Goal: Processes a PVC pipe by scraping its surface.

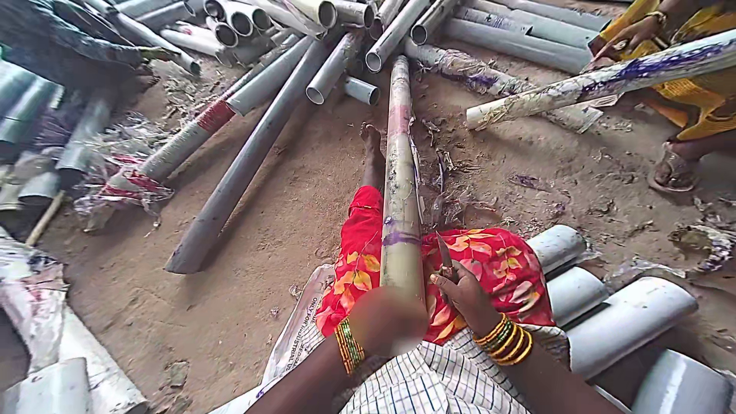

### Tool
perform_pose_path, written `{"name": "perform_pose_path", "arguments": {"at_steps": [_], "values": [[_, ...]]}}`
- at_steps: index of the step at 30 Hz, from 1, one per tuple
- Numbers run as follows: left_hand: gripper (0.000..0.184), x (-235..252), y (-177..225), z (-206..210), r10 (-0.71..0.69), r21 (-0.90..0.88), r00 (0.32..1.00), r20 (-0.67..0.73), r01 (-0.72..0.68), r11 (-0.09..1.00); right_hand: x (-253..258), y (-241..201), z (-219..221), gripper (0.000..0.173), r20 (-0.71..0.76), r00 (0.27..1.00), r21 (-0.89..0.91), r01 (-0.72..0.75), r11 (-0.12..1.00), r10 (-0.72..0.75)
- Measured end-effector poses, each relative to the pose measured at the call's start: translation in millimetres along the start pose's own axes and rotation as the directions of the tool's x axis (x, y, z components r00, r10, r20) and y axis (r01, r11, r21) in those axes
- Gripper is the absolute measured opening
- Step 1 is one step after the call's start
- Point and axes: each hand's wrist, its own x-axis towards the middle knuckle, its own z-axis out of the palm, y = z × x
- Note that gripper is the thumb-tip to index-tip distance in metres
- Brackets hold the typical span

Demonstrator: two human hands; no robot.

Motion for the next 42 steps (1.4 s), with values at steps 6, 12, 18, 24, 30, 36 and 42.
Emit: {"name": "perform_pose_path", "arguments": {"at_steps": [6,12,18,24,30,36,42], "values": [[0.035,-48.5,-69.8,34.6,0.105,0.111,0.772,-0.627,-0.044,0.993,26.6,-19.0,16.9,0.008,-0.027,0.983,0.226,-0.174,0.958,0.184],[0.035,-72.8,-77.7,24.3,-0.534,-0.437,0.554,-0.639,0.31,0.844,81.0,-10.8,76.1,0.051,-0.13,0.946,0.137,-0.281,0.95,0.298],[0.057,-60.3,-40.9,16.8,-0.458,-0.415,0.785,-0.418,0.284,0.864,95.4,21.7,81.6,0.042,0.001,0.955,0.339,-0.279,0.899,0.296],[0.063,-45.5,-40.9,-2.3,-0.545,-0.433,0.838,0.022,0.499,0.751,97.9,30.7,78.3,0.044,0.0,0.958,0.393,-0.265,0.881,0.288],[0.059,-30.2,-43.2,-20.7,-0.446,-0.26,0.881,0.159,0.474,0.841,97.5,34.9,79.3,0.046,0.035,0.966,0.42,-0.248,0.873,0.257],[0.052,-28.0,-55.4,-28.6,-0.222,-0.263,0.974,-0.053,0.201,0.944,83.1,29.2,66.2,0.039,0.239,0.955,0.546,-0.282,0.789,0.176],[0.051,-29.1,-57.1,-64.0,-0.169,-0.195,0.985,0.041,0.174,0.965,81.9,27.4,69.9,0.035,0.402,0.906,0.521,-0.348,0.779,0.135]]}}
